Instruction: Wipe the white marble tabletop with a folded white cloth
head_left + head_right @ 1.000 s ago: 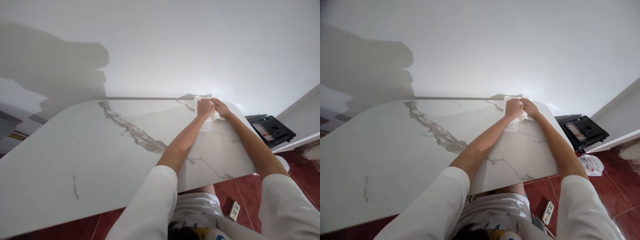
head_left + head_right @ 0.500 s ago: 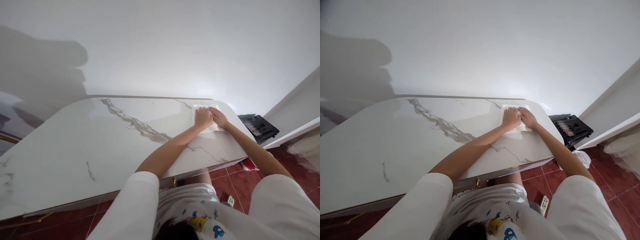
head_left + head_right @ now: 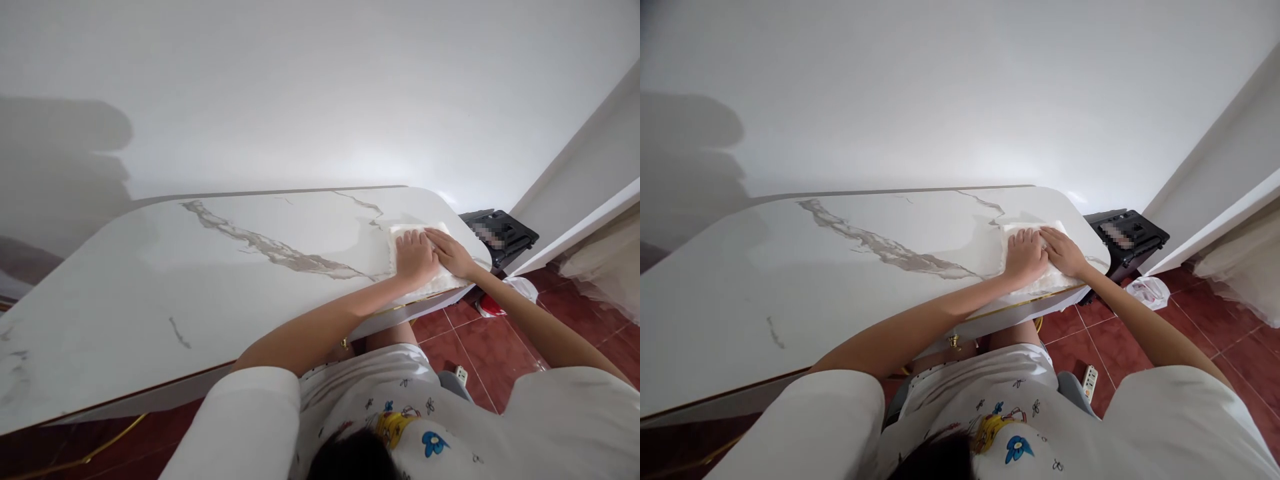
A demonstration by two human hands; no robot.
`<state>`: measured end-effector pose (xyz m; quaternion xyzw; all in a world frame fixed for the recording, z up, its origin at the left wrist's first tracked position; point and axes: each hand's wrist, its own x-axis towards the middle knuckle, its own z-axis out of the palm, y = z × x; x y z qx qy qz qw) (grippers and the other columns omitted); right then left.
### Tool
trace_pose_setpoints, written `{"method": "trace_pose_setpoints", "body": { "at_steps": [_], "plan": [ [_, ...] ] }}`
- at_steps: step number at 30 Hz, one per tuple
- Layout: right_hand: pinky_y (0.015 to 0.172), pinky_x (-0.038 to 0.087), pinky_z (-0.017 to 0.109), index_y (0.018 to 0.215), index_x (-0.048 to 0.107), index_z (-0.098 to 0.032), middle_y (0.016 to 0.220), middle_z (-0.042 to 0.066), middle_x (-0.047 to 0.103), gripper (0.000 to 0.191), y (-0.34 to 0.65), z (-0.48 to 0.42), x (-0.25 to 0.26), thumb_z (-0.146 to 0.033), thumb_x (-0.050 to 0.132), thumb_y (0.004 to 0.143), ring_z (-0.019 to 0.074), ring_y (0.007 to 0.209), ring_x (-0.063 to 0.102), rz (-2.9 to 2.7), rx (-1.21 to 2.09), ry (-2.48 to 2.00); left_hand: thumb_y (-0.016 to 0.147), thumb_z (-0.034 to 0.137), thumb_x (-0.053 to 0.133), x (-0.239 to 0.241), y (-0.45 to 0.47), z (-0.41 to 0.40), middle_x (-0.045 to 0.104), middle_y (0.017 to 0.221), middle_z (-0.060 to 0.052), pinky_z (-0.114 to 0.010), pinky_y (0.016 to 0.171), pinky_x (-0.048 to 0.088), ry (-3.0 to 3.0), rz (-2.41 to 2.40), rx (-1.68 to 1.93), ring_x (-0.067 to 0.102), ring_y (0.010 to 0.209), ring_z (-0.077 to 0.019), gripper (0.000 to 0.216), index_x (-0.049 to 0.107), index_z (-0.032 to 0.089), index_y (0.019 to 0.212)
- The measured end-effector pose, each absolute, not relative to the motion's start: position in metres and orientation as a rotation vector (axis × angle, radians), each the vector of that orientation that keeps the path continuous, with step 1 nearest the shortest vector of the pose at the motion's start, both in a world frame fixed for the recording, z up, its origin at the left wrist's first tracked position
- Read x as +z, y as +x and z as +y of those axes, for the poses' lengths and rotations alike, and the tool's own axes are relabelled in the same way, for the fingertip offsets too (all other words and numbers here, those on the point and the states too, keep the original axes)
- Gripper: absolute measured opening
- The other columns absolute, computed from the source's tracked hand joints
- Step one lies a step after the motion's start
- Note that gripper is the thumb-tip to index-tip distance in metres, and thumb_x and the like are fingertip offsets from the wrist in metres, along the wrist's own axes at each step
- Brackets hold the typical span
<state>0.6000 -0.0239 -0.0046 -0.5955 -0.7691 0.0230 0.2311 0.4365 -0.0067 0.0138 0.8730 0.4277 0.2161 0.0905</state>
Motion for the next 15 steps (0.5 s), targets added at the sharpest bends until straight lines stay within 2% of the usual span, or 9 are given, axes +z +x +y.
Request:
{"method": "trace_pose_setpoints", "body": {
  "at_steps": [5, 10, 15],
  "plan": [
    [0.119, 0.033, 0.053, 0.139, 0.054, -0.029, 0.148, 0.003, 0.05, 0.05, 0.629, -0.056, -0.003, -0.041, 0.038, 0.093, 0.0268, 0.139, 0.042, -2.04, 0.095, -1.676, 0.092, 0.028, 0.037, 0.017, 0.462, -0.029, 0.047, 0.145, -0.019, -0.049, 0.115, 0.028, 2.557, 1.159, 0.651, 0.037, 0.137, -0.0341, 0.051, 0.048, 0.005, 0.136],
    [0.12, 0.031, 0.051, 0.139, 0.054, -0.031, 0.146, 0.001, 0.052, 0.05, 0.651, -0.058, -0.007, -0.04, 0.04, 0.092, 0.0251, 0.14, 0.042, -1.958, 0.091, -1.742, 0.091, 0.028, 0.042, 0.018, 0.479, -0.024, 0.055, 0.135, -0.021, -0.05, 0.111, 0.033, 2.551, 1.043, 0.702, 0.044, 0.129, -0.0346, 0.044, 0.056, 0.008, 0.127],
    [0.12, 0.03, 0.05, 0.137, 0.056, -0.027, 0.146, 0.002, 0.052, 0.051, 0.657, -0.024, -0.005, -0.035, 0.038, 0.09, 0.0256, 0.139, 0.042, -1.969, 0.062, -1.766, 0.091, 0.028, 0.043, 0.014, 0.492, 0.012, 0.059, 0.126, -0.015, -0.046, 0.107, 0.034, 2.544, 1.077, 0.734, 0.047, 0.123, -0.0302, 0.035, 0.057, 0.012, 0.119]
  ]
}}
